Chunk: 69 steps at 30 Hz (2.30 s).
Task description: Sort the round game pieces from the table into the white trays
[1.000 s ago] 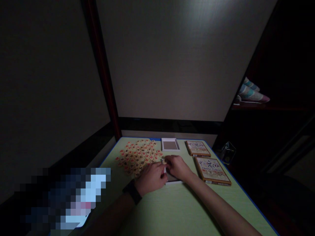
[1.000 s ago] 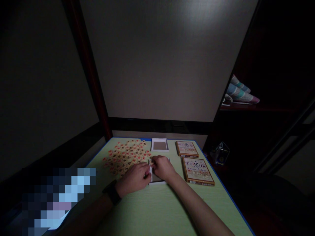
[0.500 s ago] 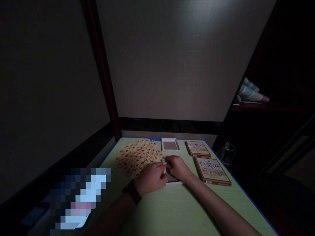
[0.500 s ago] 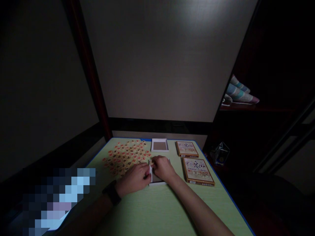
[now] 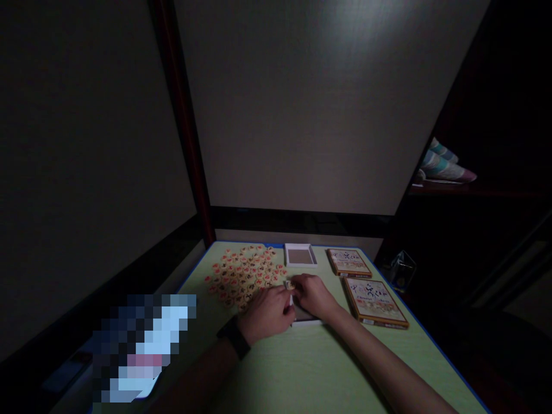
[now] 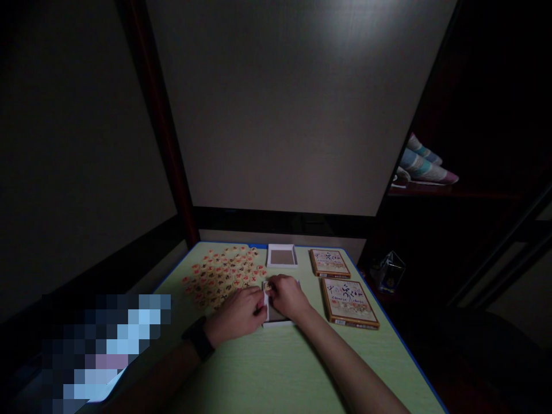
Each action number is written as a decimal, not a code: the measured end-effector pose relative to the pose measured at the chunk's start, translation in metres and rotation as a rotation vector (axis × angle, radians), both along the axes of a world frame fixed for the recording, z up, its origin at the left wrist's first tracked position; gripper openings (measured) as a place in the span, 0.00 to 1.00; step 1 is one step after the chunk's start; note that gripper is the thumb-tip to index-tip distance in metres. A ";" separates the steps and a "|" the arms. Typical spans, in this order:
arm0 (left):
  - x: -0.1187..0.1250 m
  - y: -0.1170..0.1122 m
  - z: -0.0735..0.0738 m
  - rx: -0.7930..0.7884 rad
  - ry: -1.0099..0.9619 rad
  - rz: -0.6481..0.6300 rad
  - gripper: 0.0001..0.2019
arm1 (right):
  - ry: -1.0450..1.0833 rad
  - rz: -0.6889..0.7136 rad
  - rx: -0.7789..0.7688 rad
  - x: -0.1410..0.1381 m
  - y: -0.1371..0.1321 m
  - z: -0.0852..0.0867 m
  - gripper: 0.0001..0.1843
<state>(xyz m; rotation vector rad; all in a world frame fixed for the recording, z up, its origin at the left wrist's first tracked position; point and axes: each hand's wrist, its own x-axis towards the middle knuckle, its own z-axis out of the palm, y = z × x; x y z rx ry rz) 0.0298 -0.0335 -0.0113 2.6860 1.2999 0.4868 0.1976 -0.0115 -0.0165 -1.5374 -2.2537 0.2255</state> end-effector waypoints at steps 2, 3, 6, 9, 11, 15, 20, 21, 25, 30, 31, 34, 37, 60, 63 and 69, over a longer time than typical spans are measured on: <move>0.000 0.000 0.001 0.002 -0.005 -0.003 0.06 | 0.004 0.004 0.002 0.000 0.000 -0.001 0.10; 0.000 -0.001 0.002 0.000 -0.008 -0.004 0.06 | 0.006 0.007 0.003 0.000 0.001 -0.001 0.10; 0.000 -0.002 0.003 -0.018 -0.012 -0.006 0.06 | 0.014 0.014 0.002 0.001 0.001 -0.002 0.11; 0.000 -0.001 0.004 -0.025 -0.005 -0.006 0.07 | 0.019 0.016 0.000 0.001 0.002 -0.003 0.12; 0.000 -0.001 0.003 -0.016 -0.001 -0.003 0.07 | 0.022 0.017 -0.001 0.001 0.002 -0.003 0.13; 0.000 0.000 -0.001 0.005 -0.021 -0.004 0.07 | 0.028 0.013 -0.004 0.002 0.001 -0.002 0.11; -0.001 0.000 0.003 0.011 -0.012 0.005 0.07 | 0.035 0.020 -0.014 0.003 0.000 0.001 0.10; -0.002 0.001 0.006 0.017 -0.015 0.019 0.08 | 0.041 0.024 -0.016 0.003 0.000 0.003 0.11; -0.019 0.020 0.022 0.088 -0.125 0.112 0.13 | 0.082 0.011 -0.022 0.010 -0.001 0.015 0.16; -0.064 0.041 0.041 0.132 -0.232 0.329 0.12 | 0.124 -0.056 0.086 0.034 -0.006 0.019 0.15; -0.073 0.040 0.041 0.116 -0.222 0.322 0.11 | 0.127 -0.070 0.118 0.039 -0.006 0.015 0.15; -0.096 0.028 0.035 0.047 -0.109 0.338 0.13 | 0.136 -0.076 0.192 0.050 -0.007 -0.001 0.16; -0.108 0.008 0.026 -0.060 0.026 0.346 0.09 | 0.148 -0.062 0.228 0.053 -0.006 -0.014 0.19; -0.109 -0.014 0.021 -0.148 0.040 0.420 0.08 | 0.202 -0.036 0.109 0.047 -0.005 -0.021 0.22; -0.093 -0.018 0.027 -0.086 0.065 0.361 0.09 | 0.202 -0.028 0.105 0.046 -0.006 -0.022 0.22; -0.043 0.003 0.027 0.072 0.222 0.281 0.13 | 0.168 -0.056 0.079 0.043 -0.010 -0.019 0.22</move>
